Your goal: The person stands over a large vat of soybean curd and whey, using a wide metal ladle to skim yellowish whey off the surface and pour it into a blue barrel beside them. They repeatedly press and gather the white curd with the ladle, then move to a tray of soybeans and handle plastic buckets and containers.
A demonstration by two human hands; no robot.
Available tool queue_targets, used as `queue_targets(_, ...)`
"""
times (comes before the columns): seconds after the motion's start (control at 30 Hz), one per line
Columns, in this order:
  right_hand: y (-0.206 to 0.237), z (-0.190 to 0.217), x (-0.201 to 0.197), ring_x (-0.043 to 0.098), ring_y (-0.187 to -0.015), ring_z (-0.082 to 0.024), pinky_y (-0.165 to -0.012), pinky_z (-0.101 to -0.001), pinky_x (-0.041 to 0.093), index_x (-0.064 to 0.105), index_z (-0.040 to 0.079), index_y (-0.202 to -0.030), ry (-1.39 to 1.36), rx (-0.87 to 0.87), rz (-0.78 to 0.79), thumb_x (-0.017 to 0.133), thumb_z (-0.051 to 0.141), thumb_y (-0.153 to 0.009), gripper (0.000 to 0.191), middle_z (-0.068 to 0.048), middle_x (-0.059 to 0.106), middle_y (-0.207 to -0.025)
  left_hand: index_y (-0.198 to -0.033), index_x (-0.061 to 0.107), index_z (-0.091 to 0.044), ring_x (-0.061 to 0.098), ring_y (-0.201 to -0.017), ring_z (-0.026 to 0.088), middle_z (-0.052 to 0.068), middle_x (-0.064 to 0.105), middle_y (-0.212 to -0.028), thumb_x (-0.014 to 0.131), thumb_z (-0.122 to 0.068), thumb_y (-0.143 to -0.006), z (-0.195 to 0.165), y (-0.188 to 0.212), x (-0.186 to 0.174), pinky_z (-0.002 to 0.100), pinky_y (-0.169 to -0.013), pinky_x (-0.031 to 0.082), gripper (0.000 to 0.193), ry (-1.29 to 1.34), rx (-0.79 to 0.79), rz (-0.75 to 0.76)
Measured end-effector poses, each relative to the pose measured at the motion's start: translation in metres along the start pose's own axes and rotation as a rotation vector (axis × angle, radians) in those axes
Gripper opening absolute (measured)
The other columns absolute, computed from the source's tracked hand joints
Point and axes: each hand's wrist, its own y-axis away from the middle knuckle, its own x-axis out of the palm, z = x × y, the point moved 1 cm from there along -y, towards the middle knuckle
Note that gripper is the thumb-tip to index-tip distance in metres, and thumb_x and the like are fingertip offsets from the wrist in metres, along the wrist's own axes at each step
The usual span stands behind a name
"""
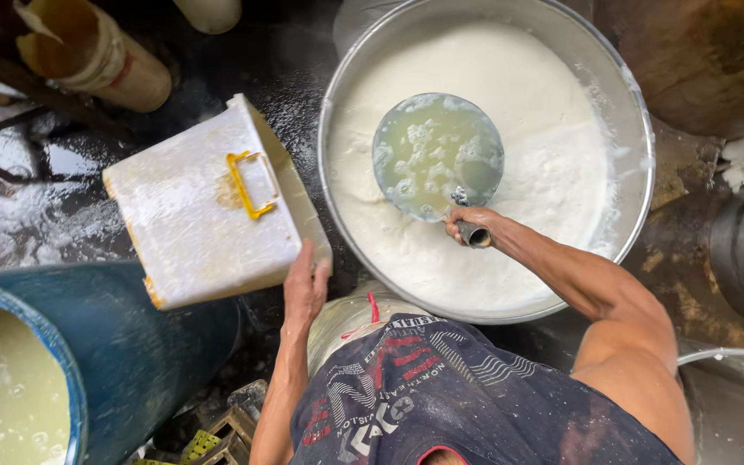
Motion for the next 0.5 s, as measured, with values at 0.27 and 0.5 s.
queue_targets(0.27,0.004,0.047,-0.052,0.057,-0.05,-0.019,-0.044,-0.0335,0.051,0.053,0.007,-0.076,-0.14,-0.069,-0.125,0.06,0.011,-0.085,0.012,-0.007,0.059,-0.063,-0.147,0.047,0.005,0.042,-0.143,0.042,0.028,0.047,-0.152,0.058,-0.038,-0.1,-0.026,-0.024,0.072,0.046,-0.118,0.033,0.064,-0.241,0.121,0.319)
queue_targets(0.5,0.007,0.052,-0.094,0.063,-0.057,-0.023,-0.053,-0.0397,0.054,0.062,0.01,-0.078,-0.15,-0.296,-0.33,0.062,0.006,-0.084,0.007,-0.009,0.063,-0.065,-0.147,0.05,0.0,0.055,-0.134,0.041,0.027,0.059,-0.14,0.058,-0.041,-0.1,-0.029,-0.031,0.057,0.045,-0.112,0.043,0.063,-0.246,-0.054,0.376)
